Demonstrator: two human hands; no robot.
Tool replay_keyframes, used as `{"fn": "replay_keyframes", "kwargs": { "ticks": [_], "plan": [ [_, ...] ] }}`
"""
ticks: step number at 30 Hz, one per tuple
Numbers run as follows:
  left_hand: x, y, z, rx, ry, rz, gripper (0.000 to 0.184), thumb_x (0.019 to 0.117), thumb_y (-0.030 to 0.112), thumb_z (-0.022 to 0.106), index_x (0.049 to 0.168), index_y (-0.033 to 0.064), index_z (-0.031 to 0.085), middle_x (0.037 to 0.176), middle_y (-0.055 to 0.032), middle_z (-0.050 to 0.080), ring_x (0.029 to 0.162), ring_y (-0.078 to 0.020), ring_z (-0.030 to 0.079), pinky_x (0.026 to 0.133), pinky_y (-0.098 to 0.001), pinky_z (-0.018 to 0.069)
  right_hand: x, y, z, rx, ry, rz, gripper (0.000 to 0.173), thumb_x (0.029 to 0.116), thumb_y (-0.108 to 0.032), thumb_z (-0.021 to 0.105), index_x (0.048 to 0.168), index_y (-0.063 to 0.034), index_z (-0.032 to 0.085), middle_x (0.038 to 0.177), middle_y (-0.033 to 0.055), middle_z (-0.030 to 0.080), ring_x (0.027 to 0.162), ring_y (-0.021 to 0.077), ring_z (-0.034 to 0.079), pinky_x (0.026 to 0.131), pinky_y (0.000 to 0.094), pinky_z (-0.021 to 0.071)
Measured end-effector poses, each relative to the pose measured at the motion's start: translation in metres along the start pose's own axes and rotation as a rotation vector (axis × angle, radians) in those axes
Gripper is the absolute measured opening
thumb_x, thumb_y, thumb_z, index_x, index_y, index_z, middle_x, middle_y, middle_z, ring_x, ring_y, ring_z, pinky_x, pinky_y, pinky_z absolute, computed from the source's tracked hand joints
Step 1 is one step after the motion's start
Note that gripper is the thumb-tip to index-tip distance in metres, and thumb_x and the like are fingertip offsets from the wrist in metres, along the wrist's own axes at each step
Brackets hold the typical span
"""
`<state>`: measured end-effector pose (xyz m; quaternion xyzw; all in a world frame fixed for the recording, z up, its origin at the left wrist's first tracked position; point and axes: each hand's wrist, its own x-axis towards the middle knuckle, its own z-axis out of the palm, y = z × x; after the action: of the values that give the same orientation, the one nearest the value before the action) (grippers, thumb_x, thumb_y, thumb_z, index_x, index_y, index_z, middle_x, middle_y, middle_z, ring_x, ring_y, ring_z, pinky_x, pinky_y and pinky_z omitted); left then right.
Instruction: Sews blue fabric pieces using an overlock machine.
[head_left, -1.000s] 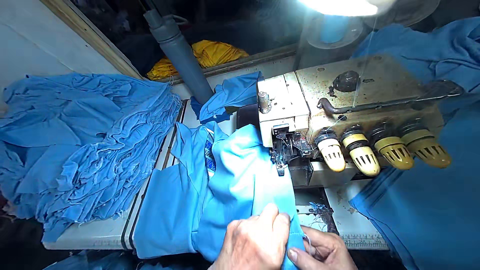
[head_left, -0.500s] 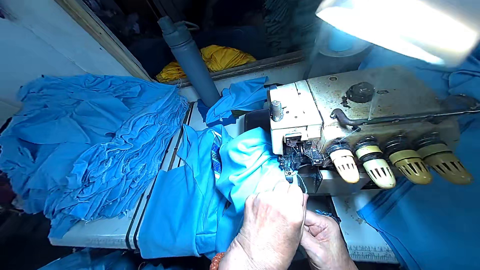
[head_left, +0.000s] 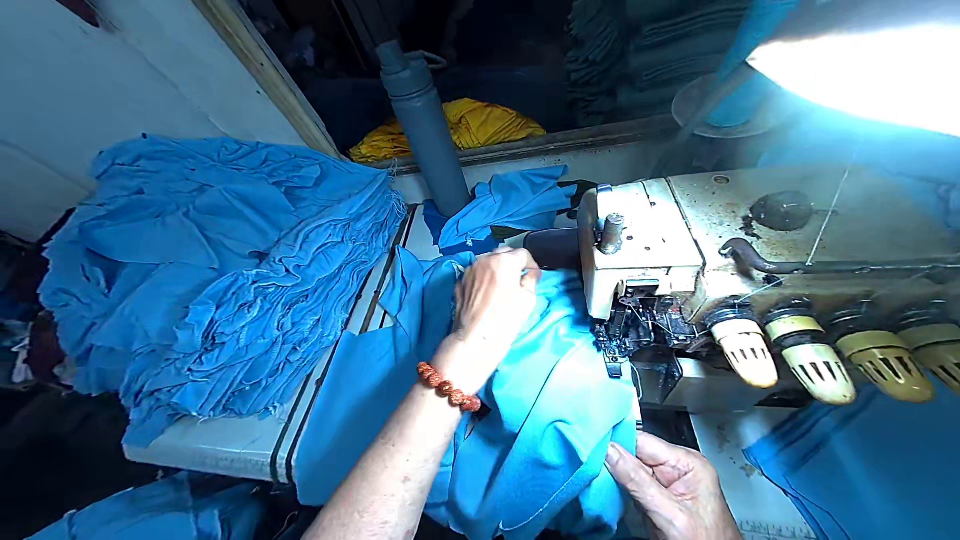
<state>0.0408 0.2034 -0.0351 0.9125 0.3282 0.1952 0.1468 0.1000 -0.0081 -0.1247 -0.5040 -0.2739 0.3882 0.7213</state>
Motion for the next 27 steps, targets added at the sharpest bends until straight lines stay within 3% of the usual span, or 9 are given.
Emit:
{"fn": "replay_keyframes", "kwargs": {
  "ticks": [4, 9, 11, 13, 15, 17, 20, 22, 27],
  "plan": [
    [0.003, -0.027, -0.007, -0.103, 0.18, -0.126, 0.015, 0.1018, 0.01, 0.061, 0.103, -0.0001, 0.072, 0.102, -0.0171, 0.07, 0.077, -0.0261, 0.063, 0.072, -0.0461, 0.0511, 0.0, -0.01, 0.006, 0.009, 0.064, 0.052, 0.022, 0.0906, 0.01, 0.058, 0.089, -0.006, 0.073, 0.077, -0.0057, 0.075, 0.069, 0.0018, 0.071, 0.066, 0.0197, 0.06],
    [-0.001, -0.052, -0.024, -0.298, 0.273, -0.175, 0.01, 0.1016, 0.011, 0.062, 0.1, 0.0037, 0.069, 0.085, -0.0043, 0.066, 0.058, -0.0053, 0.05, 0.056, -0.0215, 0.0429, 0.0, -0.008, 0.003, -0.012, 0.041, 0.035, 0.025, 0.0914, 0.011, 0.057, 0.09, -0.0074, 0.073, 0.078, -0.0073, 0.076, 0.071, 0.0006, 0.071, 0.067, 0.0196, 0.0601],
    [-0.003, -0.061, -0.03, -0.4, 0.317, -0.174, 0.008, 0.101, 0.01, 0.063, 0.102, 0.0046, 0.069, 0.08, 0.0001, 0.065, 0.054, 0.0001, 0.051, 0.052, -0.0151, 0.0428, 0.0, -0.002, -0.001, -0.02, -0.009, -0.007, 0.025, 0.0931, 0.011, 0.057, 0.093, -0.007, 0.074, 0.08, -0.0066, 0.076, 0.073, 0.0002, 0.071, 0.07, 0.0204, 0.0603],
    [-0.015, -0.077, -0.038, -0.435, 0.287, -0.107, 0.016, 0.0994, 0.009, 0.064, 0.114, 0.0037, 0.066, 0.092, 0.0, 0.068, 0.06, 0.0014, 0.057, 0.053, -0.0136, 0.0476, -0.001, -0.001, -0.002, -0.025, -0.016, -0.014, 0.024, 0.0934, 0.01, 0.057, 0.094, -0.007, 0.074, 0.081, -0.0064, 0.077, 0.073, 0.0, 0.071, 0.07, 0.0205, 0.0605],
    [-0.046, -0.088, -0.05, -0.248, 0.082, -0.106, 0.04, 0.0931, 0.012, 0.073, 0.129, -0.0002, 0.058, 0.092, -0.0036, 0.068, 0.063, -0.0057, 0.059, 0.053, -0.0218, 0.05, -0.001, 0.0, -0.002, -0.034, -0.011, -0.024, 0.023, 0.0933, 0.009, 0.057, 0.093, -0.0064, 0.074, 0.08, -0.0064, 0.076, 0.072, -0.0001, 0.071, 0.069, 0.0201, 0.0603],
    [-0.08, -0.081, -0.055, -0.032, -0.303, -0.324, 0.061, 0.0835, 0.024, 0.084, 0.135, 0.0009, 0.061, 0.089, -0.0149, 0.071, 0.074, -0.0309, 0.067, 0.069, -0.0542, 0.0559, 0.0, 0.004, -0.002, -0.043, -0.011, -0.055, 0.021, 0.0935, 0.008, 0.058, 0.091, -0.0056, 0.074, 0.078, -0.0062, 0.075, 0.071, -0.0003, 0.07, 0.068, 0.0197, 0.0595],
    [-0.141, -0.081, -0.024, 0.159, -0.674, -0.514, 0.044, 0.0944, 0.027, 0.073, 0.129, 0.0017, 0.064, 0.091, -0.024, 0.071, 0.088, -0.047, 0.069, 0.08, -0.0694, 0.0501, 0.002, 0.012, -0.001, -0.046, 0.008, -0.109, 0.018, 0.0935, 0.005, 0.059, 0.089, -0.0044, 0.074, 0.076, -0.0048, 0.074, 0.07, 0.0001, 0.069, 0.066, 0.0192, 0.0592],
    [-0.184, -0.093, -0.008, 0.064, -0.419, -0.478, 0.024, 0.0976, 0.014, 0.062, 0.108, -0.0066, 0.067, 0.076, -0.0229, 0.068, 0.07, -0.0433, 0.069, 0.067, -0.0641, 0.0533, 0.006, 0.017, -0.001, -0.071, 0.017, -0.162, 0.017, 0.0935, 0.002, 0.06, 0.085, -0.0051, 0.074, 0.074, -0.0052, 0.072, 0.068, -0.0013, 0.068, 0.064, 0.0173, 0.0577],
    [-0.189, -0.124, -0.063, -0.189, 0.321, -0.405, 0.033, 0.1028, 0.013, 0.052, 0.117, -0.0162, 0.058, 0.084, -0.0129, 0.071, 0.069, -0.0127, 0.07, 0.068, -0.0351, 0.0616, -0.008, 0.001, -0.02, -0.192, -0.223, -0.319, 0.018, 0.0985, -0.01, 0.062, 0.085, -0.0018, 0.07, 0.071, -0.0042, 0.067, 0.065, -0.0057, 0.06, 0.06, 0.0129, 0.0509]
  ]
}}
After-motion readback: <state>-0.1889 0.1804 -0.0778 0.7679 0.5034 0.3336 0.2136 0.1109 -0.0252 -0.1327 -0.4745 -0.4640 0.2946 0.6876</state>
